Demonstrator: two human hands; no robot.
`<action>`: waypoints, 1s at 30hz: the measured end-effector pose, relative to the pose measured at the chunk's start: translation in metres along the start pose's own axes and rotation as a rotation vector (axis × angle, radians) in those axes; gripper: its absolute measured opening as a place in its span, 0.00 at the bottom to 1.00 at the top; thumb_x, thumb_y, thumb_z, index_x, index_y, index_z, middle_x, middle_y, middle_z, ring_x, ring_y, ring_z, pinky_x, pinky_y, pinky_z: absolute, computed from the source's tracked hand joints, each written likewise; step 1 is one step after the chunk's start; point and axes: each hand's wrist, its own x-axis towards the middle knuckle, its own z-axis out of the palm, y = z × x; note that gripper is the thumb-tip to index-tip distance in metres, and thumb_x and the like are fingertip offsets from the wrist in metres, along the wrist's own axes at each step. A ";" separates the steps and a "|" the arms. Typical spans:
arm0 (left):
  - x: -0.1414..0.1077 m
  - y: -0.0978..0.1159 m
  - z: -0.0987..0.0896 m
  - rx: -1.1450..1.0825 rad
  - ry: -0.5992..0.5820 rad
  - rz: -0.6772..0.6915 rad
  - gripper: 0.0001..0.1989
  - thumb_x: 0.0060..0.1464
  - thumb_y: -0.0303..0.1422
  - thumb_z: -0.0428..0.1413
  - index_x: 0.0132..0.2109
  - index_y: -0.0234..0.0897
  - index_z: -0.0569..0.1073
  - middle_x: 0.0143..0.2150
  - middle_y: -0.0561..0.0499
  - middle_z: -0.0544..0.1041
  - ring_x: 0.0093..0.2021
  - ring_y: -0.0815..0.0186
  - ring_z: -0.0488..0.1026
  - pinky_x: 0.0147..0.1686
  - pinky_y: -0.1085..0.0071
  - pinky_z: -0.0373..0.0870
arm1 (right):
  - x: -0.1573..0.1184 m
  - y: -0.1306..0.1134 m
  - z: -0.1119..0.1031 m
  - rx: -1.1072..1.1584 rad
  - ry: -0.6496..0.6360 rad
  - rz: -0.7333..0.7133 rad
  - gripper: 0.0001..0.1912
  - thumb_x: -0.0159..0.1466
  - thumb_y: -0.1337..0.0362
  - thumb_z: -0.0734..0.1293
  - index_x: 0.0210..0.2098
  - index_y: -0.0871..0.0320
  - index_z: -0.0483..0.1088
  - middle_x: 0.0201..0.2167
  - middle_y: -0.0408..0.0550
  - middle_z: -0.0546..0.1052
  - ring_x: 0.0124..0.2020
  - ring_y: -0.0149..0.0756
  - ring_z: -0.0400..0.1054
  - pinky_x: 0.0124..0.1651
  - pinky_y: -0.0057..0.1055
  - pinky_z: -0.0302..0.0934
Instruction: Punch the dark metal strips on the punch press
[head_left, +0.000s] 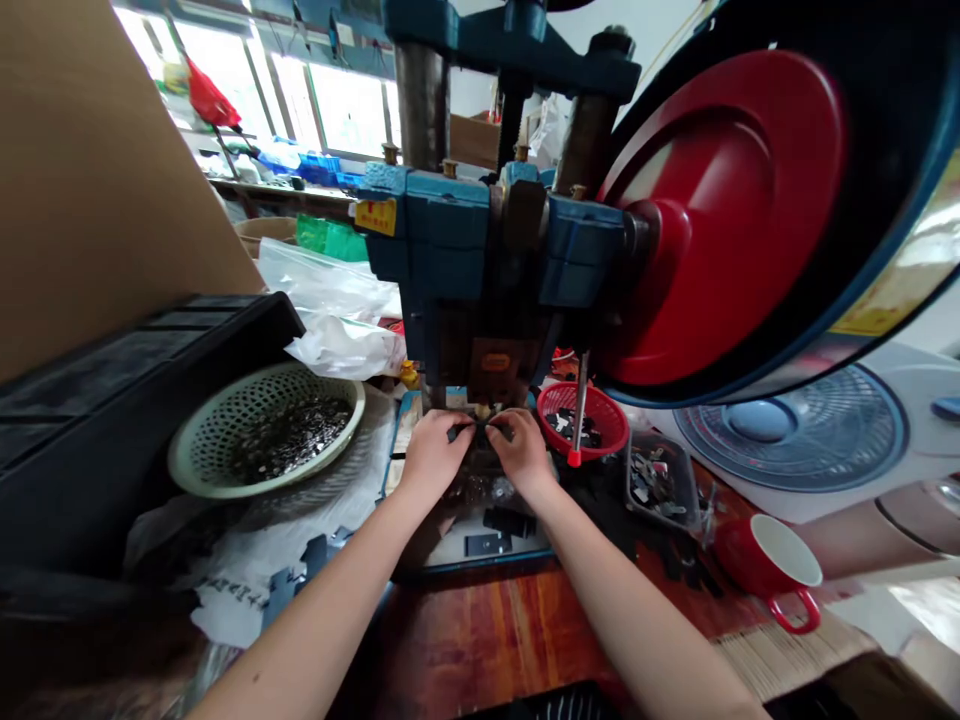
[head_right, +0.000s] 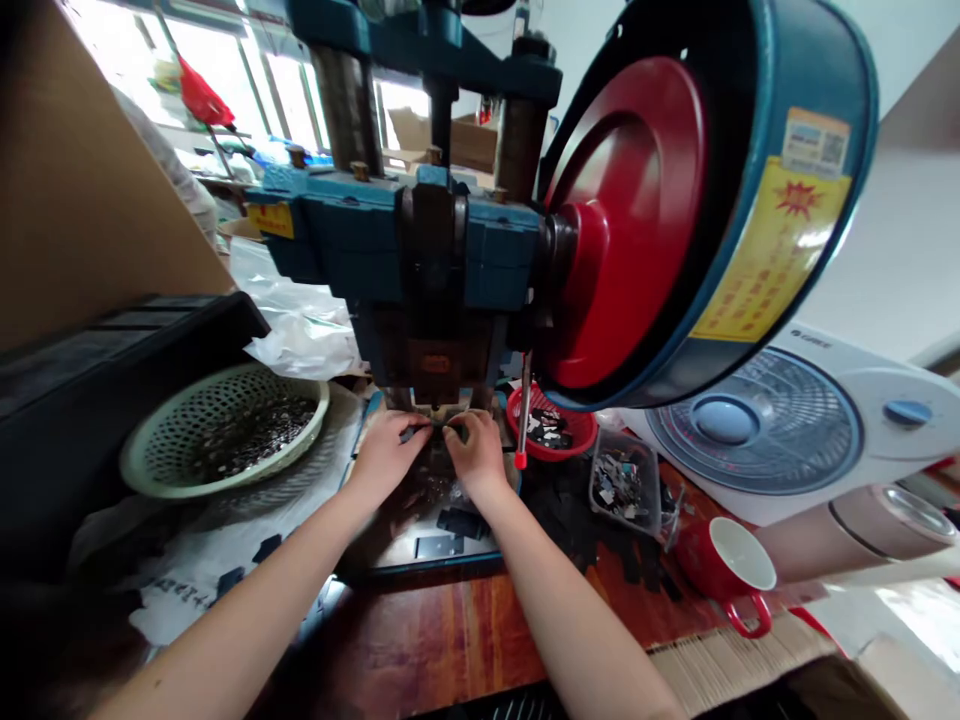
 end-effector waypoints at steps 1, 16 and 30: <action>0.003 -0.003 0.002 0.003 0.007 0.001 0.10 0.51 0.36 0.53 0.35 0.39 0.77 0.37 0.48 0.77 0.42 0.60 0.71 0.48 0.61 0.65 | 0.003 0.002 0.002 0.014 -0.009 -0.004 0.04 0.57 0.65 0.66 0.32 0.57 0.72 0.36 0.49 0.72 0.42 0.38 0.66 0.48 0.35 0.59; 0.014 -0.021 0.014 -0.147 -0.153 -0.051 0.15 0.49 0.33 0.49 0.42 0.38 0.76 0.43 0.48 0.77 0.47 0.60 0.71 0.52 0.63 0.64 | 0.010 0.009 0.012 0.142 -0.120 0.106 0.07 0.56 0.66 0.64 0.35 0.58 0.71 0.36 0.47 0.72 0.40 0.36 0.67 0.46 0.32 0.61; 0.015 -0.011 0.015 -0.283 -0.190 -0.111 0.17 0.47 0.28 0.48 0.43 0.38 0.74 0.42 0.51 0.78 0.44 0.63 0.74 0.48 0.67 0.69 | 0.020 0.013 0.016 0.223 -0.187 0.139 0.10 0.54 0.67 0.63 0.36 0.60 0.71 0.35 0.46 0.75 0.37 0.35 0.68 0.44 0.32 0.62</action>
